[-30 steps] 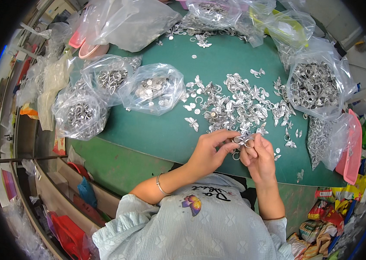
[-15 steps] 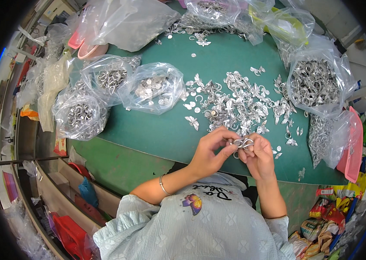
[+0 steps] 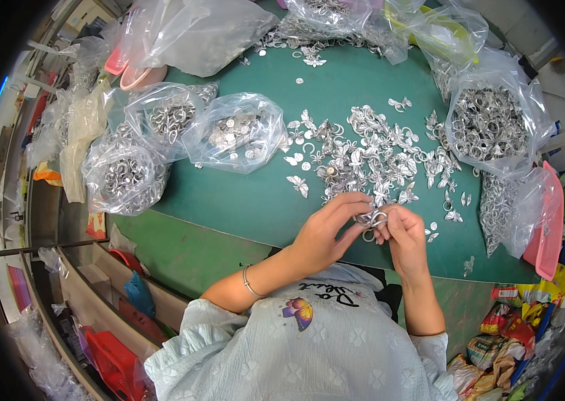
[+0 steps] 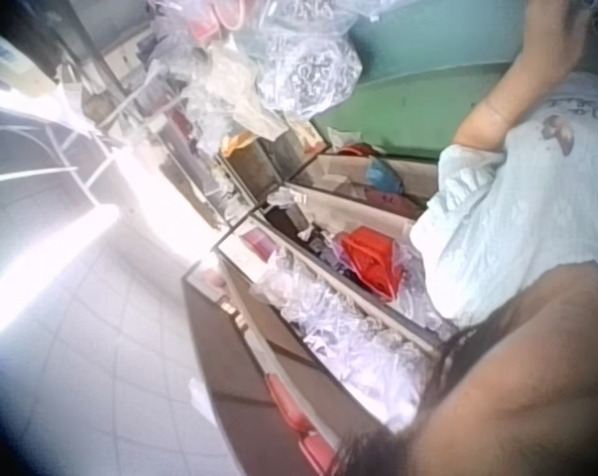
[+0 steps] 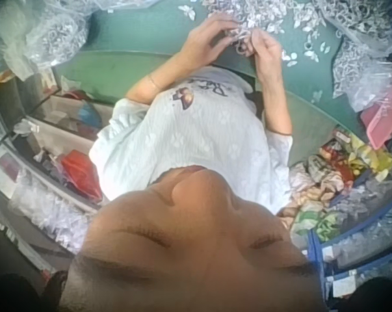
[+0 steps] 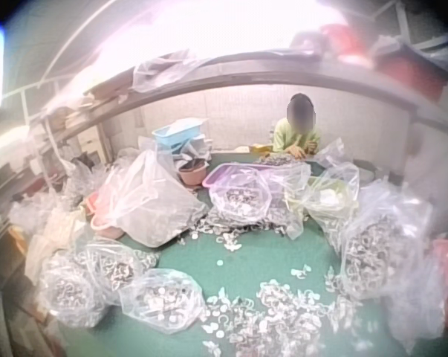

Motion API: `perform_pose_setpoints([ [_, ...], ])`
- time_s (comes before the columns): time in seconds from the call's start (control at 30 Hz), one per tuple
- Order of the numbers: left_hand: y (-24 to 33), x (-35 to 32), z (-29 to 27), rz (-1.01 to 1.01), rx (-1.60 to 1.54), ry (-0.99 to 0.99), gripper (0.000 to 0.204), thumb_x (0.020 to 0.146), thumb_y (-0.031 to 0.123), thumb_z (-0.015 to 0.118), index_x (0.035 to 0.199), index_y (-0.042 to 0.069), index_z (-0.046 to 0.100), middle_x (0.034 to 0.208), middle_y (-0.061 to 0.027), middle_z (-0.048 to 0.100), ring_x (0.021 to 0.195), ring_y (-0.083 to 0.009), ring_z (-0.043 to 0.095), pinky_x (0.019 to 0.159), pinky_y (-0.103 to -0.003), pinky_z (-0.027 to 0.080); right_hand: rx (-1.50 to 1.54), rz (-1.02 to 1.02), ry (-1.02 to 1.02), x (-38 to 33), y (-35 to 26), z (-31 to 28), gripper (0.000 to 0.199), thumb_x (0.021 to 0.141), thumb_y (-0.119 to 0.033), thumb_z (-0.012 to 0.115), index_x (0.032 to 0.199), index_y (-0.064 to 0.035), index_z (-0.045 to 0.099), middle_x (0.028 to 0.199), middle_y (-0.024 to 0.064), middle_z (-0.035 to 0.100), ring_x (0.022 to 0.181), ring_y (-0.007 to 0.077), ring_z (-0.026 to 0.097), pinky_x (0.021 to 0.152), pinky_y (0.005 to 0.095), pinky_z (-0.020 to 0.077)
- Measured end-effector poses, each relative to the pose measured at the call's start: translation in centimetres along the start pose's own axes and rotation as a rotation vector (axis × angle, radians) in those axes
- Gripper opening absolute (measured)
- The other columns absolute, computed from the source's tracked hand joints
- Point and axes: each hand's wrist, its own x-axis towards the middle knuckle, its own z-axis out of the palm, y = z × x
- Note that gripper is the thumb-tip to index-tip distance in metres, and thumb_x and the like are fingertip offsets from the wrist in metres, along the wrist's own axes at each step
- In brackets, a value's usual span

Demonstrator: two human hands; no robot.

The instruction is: The person assembles small silver jewelry components by hand on a green table. They repeatedly pick up butterfly-shaped charms and circular rings, link them together, and place the assembled pieces into a clear plastic bag.

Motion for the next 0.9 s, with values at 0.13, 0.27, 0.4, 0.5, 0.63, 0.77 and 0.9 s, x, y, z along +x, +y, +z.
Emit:
perform_pose_setpoints([
  [0.13, 0.6, 0.1, -0.3, -0.076, -0.036, -0.068, 0.032, 0.069, -0.003, 0.066, 0.100, 0.000, 0.057, 0.102, -0.0127, 0.053, 0.084, -0.0211, 0.057, 0.071, -0.027, 0.047, -0.046, 0.000, -0.011, -0.1, -0.1, 0.0, 0.032, 0.091, -0.027, 0.044, 0.069, -0.0043, 0.047, 0.059, -0.0013, 0.040, 0.054, 0.0107, 0.042, 0.049, 0.0218, 0.0333],
  [0.27, 0.3, -0.2, -0.1, -0.239, -0.241, -0.087, 0.031, 0.072, -0.002, 0.064, 0.103, -0.001, 0.057, 0.104, -0.0130, 0.056, 0.088, -0.0207, 0.058, 0.072, -0.027, 0.047, 0.264, 0.139, -0.030, 0.1, -0.5, 0.1, 0.032, 0.092, -0.026, 0.041, 0.067, -0.0056, 0.045, 0.056, -0.0021, 0.037, 0.052, 0.0093, 0.037, 0.047, 0.0215, 0.0298],
  [0.4, 0.0, -0.4, 0.0, -0.252, -0.323, -0.047, 0.026, 0.075, -0.003, 0.060, 0.101, -0.002, 0.058, 0.102, -0.0115, 0.058, 0.089, -0.0175, 0.059, 0.074, -0.027, 0.048, 0.216, 0.158, -0.094, 0.1, -0.8, -0.2, 0.032, 0.093, -0.025, 0.040, 0.066, -0.0067, 0.042, 0.054, -0.0025, 0.035, 0.051, 0.0087, 0.035, 0.045, 0.0222, 0.0266],
  [0.5, -0.6, -0.1, 0.1, -0.029, -0.191, -0.019, 0.023, 0.075, -0.004, 0.059, 0.098, -0.002, 0.059, 0.101, -0.0119, 0.060, 0.090, -0.0186, 0.058, 0.075, -0.029, 0.048, 0.503, 0.277, -0.183, 0.2, -0.7, -0.2, 0.032, 0.093, -0.025, 0.041, 0.067, -0.0062, 0.044, 0.054, -0.0021, 0.036, 0.050, 0.0088, 0.035, 0.044, 0.0221, 0.0260],
  [0.63, -0.4, -0.2, 0.2, -0.186, -0.312, 0.022, 0.024, 0.071, -0.007, 0.060, 0.094, -0.002, 0.060, 0.097, -0.0138, 0.062, 0.088, -0.0248, 0.060, 0.075, -0.031, 0.048, 0.144, 0.149, -0.134, 0.0, -0.2, -0.6, 0.031, 0.092, -0.028, 0.042, 0.073, -0.0042, 0.049, 0.057, -0.0001, 0.043, 0.050, 0.0089, 0.040, 0.044, 0.0207, 0.0288],
  [0.77, -0.2, -0.2, -0.2, 0.056, -0.142, 0.012, 0.027, 0.067, -0.009, 0.062, 0.093, -0.002, 0.061, 0.096, -0.0148, 0.062, 0.087, -0.0273, 0.060, 0.074, -0.032, 0.048, 0.070, 0.136, -0.037, -0.6, -0.8, 0.3, 0.025, 0.091, -0.022, 0.046, 0.079, -0.0012, 0.052, 0.063, 0.0021, 0.050, 0.055, 0.0079, 0.047, 0.045, 0.0181, 0.0348],
  [0.9, -0.2, -0.1, -0.2, 0.144, -0.082, 0.048, 0.028, 0.064, -0.009, 0.065, 0.091, -0.002, 0.061, 0.096, -0.0155, 0.061, 0.086, -0.0278, 0.060, 0.073, -0.033, 0.048, -0.156, 0.010, 0.035, -1.2, -1.5, 1.0, 0.014, 0.088, -0.012, 0.051, 0.086, 0.0005, 0.054, 0.068, 0.0027, 0.052, 0.059, 0.0070, 0.050, 0.045, 0.0166, 0.0381],
])
